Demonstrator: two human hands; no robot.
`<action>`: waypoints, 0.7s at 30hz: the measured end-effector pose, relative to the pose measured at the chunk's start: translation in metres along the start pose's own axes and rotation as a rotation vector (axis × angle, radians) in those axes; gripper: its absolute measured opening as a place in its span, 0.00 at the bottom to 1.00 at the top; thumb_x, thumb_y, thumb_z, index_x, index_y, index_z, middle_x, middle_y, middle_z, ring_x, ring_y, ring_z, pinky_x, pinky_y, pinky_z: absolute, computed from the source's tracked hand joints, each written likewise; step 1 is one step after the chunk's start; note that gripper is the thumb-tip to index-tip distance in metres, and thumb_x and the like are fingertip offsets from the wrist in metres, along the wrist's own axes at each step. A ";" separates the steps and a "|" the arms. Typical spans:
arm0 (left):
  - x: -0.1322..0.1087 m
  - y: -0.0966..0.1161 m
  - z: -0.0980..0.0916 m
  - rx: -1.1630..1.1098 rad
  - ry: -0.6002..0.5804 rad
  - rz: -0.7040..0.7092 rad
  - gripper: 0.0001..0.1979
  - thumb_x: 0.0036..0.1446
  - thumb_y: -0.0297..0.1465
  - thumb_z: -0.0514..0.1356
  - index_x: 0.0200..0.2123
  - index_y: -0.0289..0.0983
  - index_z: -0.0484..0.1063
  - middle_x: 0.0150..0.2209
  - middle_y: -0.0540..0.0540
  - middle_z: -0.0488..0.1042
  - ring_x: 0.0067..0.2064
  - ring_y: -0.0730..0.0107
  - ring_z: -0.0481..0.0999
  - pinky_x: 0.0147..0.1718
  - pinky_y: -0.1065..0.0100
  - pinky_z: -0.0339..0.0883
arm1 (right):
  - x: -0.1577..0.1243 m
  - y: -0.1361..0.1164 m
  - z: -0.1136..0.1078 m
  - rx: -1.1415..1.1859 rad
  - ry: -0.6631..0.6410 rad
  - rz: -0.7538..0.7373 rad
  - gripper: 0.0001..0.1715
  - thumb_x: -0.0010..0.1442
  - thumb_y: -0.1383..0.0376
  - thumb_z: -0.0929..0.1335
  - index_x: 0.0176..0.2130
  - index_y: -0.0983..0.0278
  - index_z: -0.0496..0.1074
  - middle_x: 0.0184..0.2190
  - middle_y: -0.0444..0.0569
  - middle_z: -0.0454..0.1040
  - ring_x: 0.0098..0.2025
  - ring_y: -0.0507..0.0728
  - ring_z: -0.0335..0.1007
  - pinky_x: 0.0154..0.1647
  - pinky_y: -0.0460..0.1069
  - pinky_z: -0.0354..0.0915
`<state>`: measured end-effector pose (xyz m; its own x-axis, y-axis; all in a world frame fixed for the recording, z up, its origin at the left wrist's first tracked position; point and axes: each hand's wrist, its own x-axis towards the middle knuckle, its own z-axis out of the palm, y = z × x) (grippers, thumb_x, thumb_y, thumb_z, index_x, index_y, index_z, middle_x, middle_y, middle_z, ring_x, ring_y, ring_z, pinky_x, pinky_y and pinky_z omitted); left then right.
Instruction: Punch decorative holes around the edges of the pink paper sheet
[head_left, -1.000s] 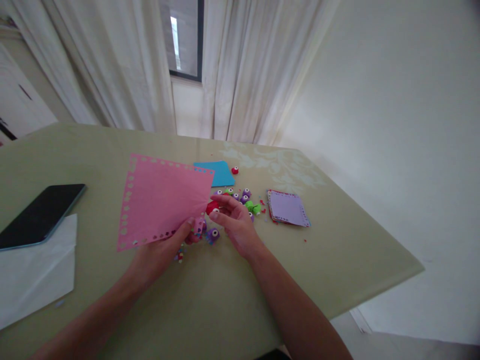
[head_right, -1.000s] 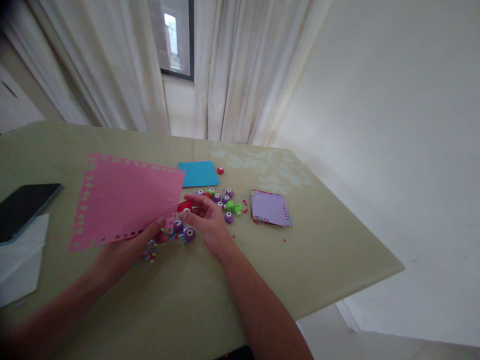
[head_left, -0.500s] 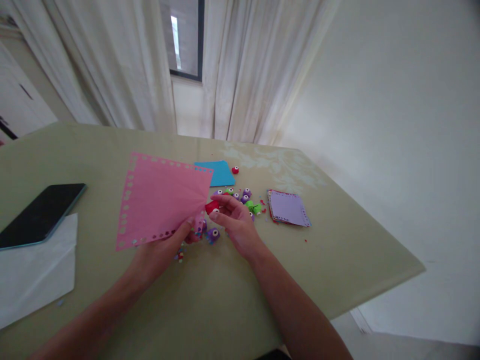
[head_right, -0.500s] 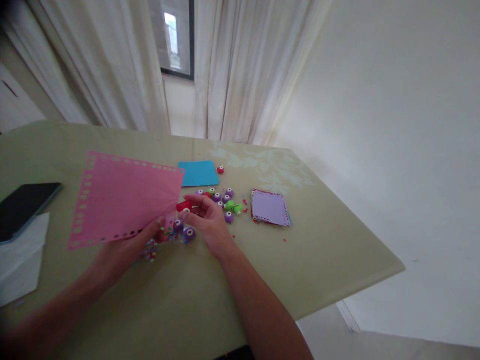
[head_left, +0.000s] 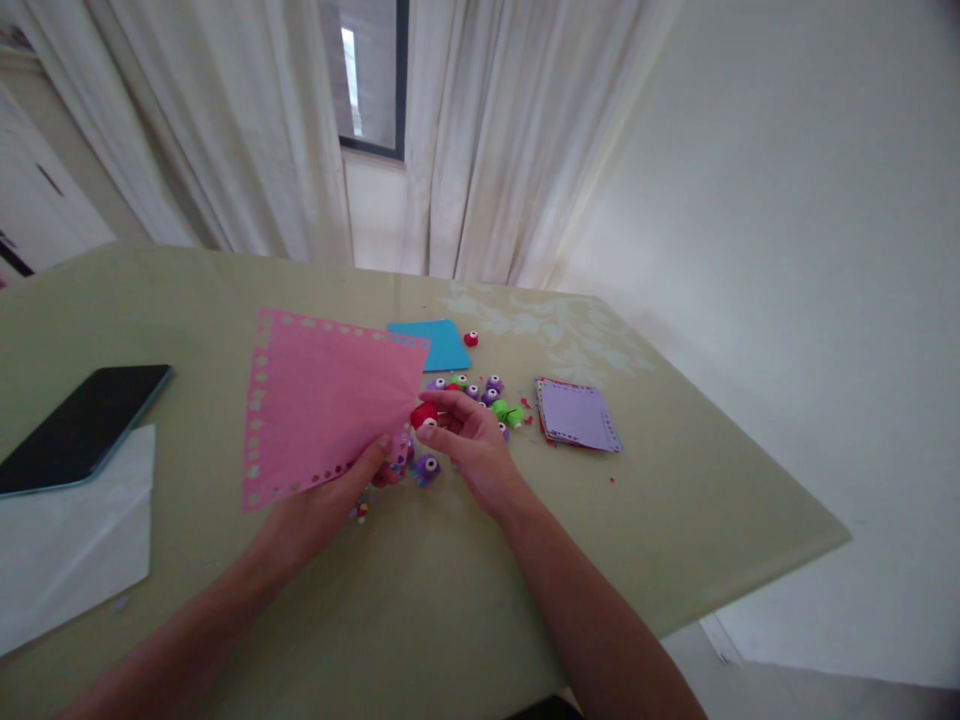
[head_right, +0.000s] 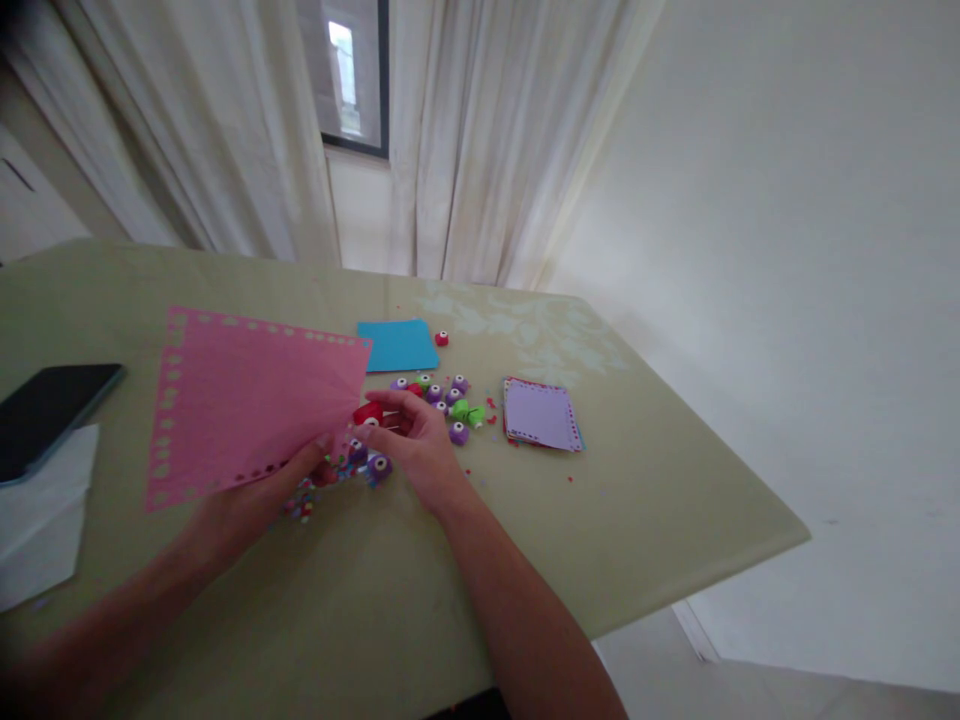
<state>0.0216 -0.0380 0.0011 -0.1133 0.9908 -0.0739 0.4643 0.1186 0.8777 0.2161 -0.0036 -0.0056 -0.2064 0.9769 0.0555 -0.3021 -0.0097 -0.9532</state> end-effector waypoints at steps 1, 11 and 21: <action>-0.001 0.002 0.000 0.006 -0.030 -0.016 0.26 0.52 0.58 0.58 0.22 0.44 0.80 0.27 0.43 0.83 0.29 0.52 0.82 0.32 0.58 0.78 | 0.000 -0.001 0.001 0.010 0.006 0.002 0.27 0.49 0.59 0.83 0.48 0.57 0.82 0.40 0.46 0.84 0.41 0.56 0.79 0.47 0.53 0.75; -0.005 0.008 0.004 0.048 -0.065 0.019 0.26 0.53 0.58 0.54 0.22 0.44 0.78 0.27 0.42 0.83 0.30 0.52 0.82 0.32 0.56 0.77 | 0.001 0.004 -0.001 0.096 0.005 0.132 0.25 0.47 0.58 0.84 0.44 0.59 0.81 0.40 0.44 0.83 0.36 0.53 0.77 0.41 0.49 0.72; 0.000 0.000 0.008 0.068 -0.112 0.018 0.25 0.52 0.58 0.55 0.24 0.44 0.77 0.30 0.40 0.83 0.34 0.49 0.83 0.33 0.57 0.77 | 0.000 -0.002 0.009 0.143 -0.010 0.200 0.25 0.44 0.56 0.85 0.40 0.60 0.82 0.38 0.44 0.83 0.34 0.52 0.74 0.37 0.47 0.69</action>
<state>0.0291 -0.0376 -0.0026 -0.0067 0.9935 -0.1141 0.5247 0.1006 0.8453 0.2086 -0.0056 -0.0008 -0.2846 0.9503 -0.1263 -0.3832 -0.2335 -0.8936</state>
